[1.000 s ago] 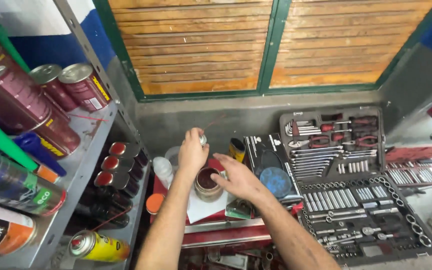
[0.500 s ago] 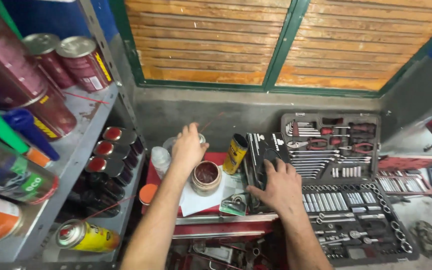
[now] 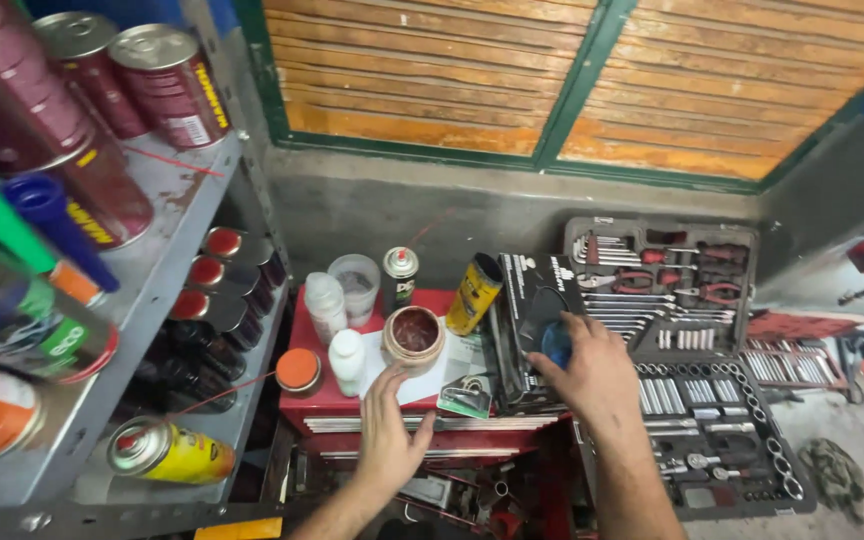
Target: The person wipes their hands with a cloth, then opens a drawer in a red tool chest to retrieve a small tool. They then move to a shelf, pick up a jar of grease, open it, and place it back on the tool chest before picking up a spray can.
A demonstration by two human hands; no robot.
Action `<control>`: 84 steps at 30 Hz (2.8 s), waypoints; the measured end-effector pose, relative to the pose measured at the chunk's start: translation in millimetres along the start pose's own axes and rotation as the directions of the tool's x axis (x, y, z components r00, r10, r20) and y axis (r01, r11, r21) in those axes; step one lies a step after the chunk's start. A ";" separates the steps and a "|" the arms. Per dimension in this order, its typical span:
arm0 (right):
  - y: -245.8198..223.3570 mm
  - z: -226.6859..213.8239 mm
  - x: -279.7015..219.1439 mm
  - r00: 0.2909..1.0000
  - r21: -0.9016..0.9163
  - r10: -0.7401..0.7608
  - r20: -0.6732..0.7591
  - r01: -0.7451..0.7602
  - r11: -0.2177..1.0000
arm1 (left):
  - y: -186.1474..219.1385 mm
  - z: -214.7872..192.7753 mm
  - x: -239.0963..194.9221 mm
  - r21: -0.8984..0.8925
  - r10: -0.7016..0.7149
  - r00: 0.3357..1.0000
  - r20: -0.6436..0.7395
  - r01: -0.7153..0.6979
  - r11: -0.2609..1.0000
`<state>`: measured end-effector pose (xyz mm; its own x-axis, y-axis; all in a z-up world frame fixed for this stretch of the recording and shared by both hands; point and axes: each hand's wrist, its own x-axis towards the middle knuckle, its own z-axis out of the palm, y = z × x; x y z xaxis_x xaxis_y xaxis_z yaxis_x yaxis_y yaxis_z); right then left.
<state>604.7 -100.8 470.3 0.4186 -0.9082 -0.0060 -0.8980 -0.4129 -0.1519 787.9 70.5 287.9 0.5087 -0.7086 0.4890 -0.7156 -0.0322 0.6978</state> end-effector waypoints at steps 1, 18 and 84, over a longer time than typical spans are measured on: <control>0.3 0.2 0.2 0.994 0.010 -0.061 -0.090 0.063 0.998 | -10.0 9.5 -12.7 -0.051 -0.088 0.996 -0.005 0.088 0.995; -143.8 123.2 53.2 0.887 0.091 -0.451 -0.100 0.460 0.883 | -30.2 46.3 55.8 -0.264 -0.384 0.916 -0.116 0.344 0.901; -65.5 56.3 -3.8 0.778 0.814 -0.571 0.261 0.141 0.563 | -2.9 -28.1 -10.1 -0.889 -0.316 0.932 0.178 0.290 0.354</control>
<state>669.6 -66.5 424.6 0.8741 -0.4528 -0.1758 -0.3368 -0.3041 -0.8911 798.3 97.6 295.6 0.6145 -0.7760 0.1423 0.3201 0.4101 0.8540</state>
